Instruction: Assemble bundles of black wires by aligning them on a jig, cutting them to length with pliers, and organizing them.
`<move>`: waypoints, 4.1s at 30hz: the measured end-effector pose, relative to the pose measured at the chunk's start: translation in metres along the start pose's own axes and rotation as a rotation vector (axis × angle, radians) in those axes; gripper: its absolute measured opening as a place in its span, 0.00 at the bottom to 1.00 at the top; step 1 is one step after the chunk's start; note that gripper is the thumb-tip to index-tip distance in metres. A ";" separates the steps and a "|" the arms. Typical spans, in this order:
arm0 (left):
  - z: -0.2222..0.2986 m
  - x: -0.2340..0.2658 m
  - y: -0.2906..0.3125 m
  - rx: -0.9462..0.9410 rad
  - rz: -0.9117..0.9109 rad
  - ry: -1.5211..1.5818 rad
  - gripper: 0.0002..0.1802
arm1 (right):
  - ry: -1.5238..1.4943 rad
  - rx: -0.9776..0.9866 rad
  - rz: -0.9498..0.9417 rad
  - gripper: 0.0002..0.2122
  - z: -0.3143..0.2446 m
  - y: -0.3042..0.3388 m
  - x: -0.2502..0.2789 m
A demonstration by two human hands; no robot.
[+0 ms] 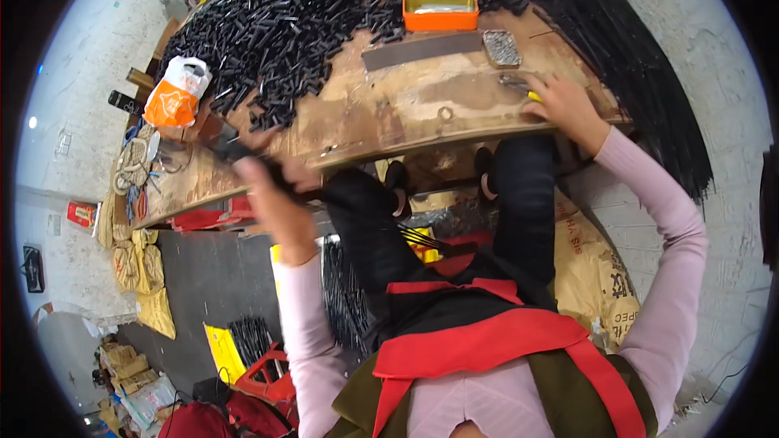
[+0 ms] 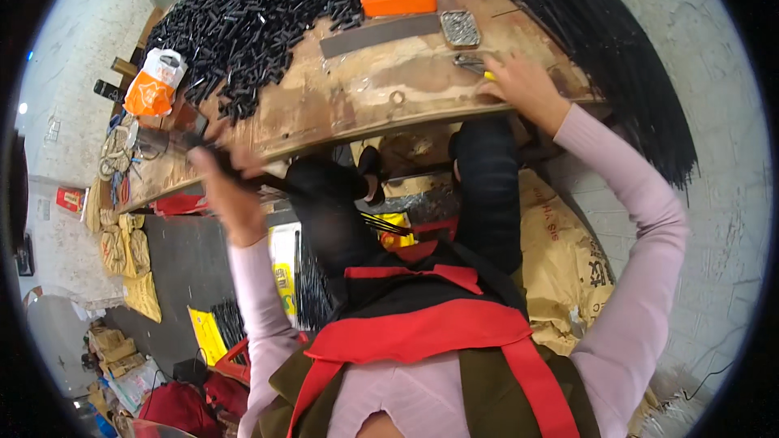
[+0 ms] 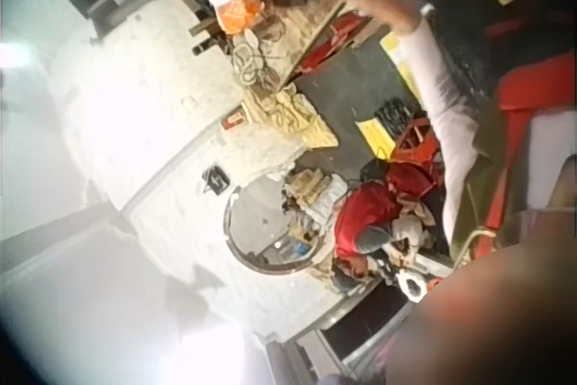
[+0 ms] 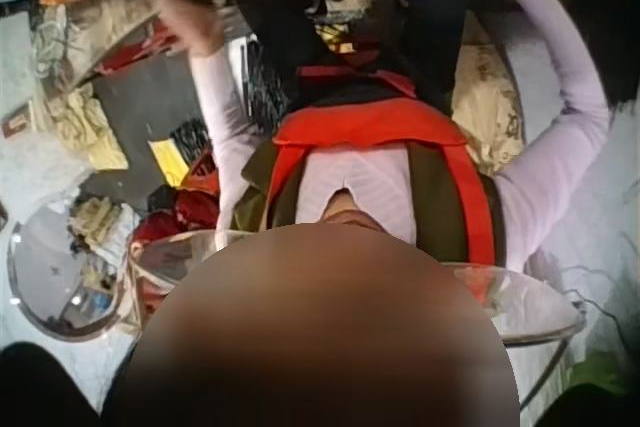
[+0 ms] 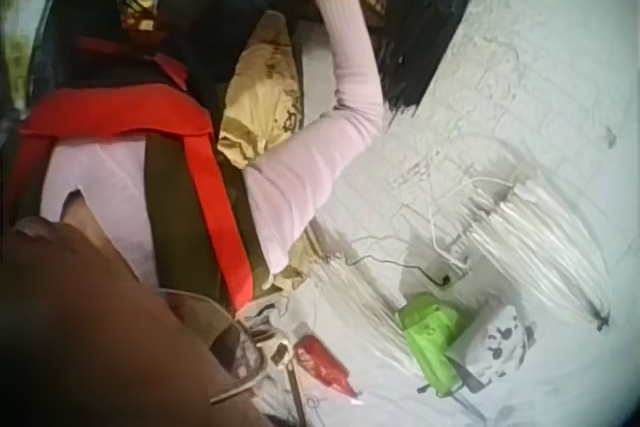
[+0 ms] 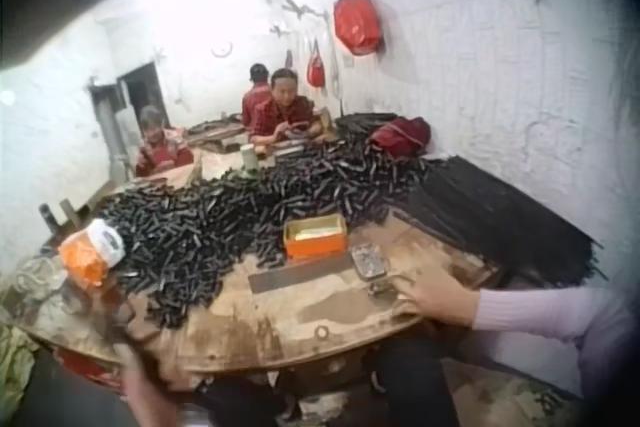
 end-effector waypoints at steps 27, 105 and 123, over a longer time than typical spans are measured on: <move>-0.189 -0.040 0.155 0.497 -0.672 -0.124 0.26 | -1.436 -0.754 -0.217 0.13 -0.147 0.091 0.078; -0.108 -0.094 0.066 0.462 -0.856 -0.224 0.08 | -0.200 -0.144 0.212 0.07 0.084 -0.163 -0.120; -0.068 -0.123 0.107 0.440 -0.956 -0.121 0.18 | -1.448 -0.493 -0.313 0.10 -0.074 -0.029 0.096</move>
Point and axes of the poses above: each hand's wrist, its own y-axis away from the middle knuckle, its own x-axis out of the back of the hand, z = x × y, the point moved 3 cm from there along -y, towards the middle knuckle, and after that the axes turned 13 degrees about z, right-handed, at the moved point
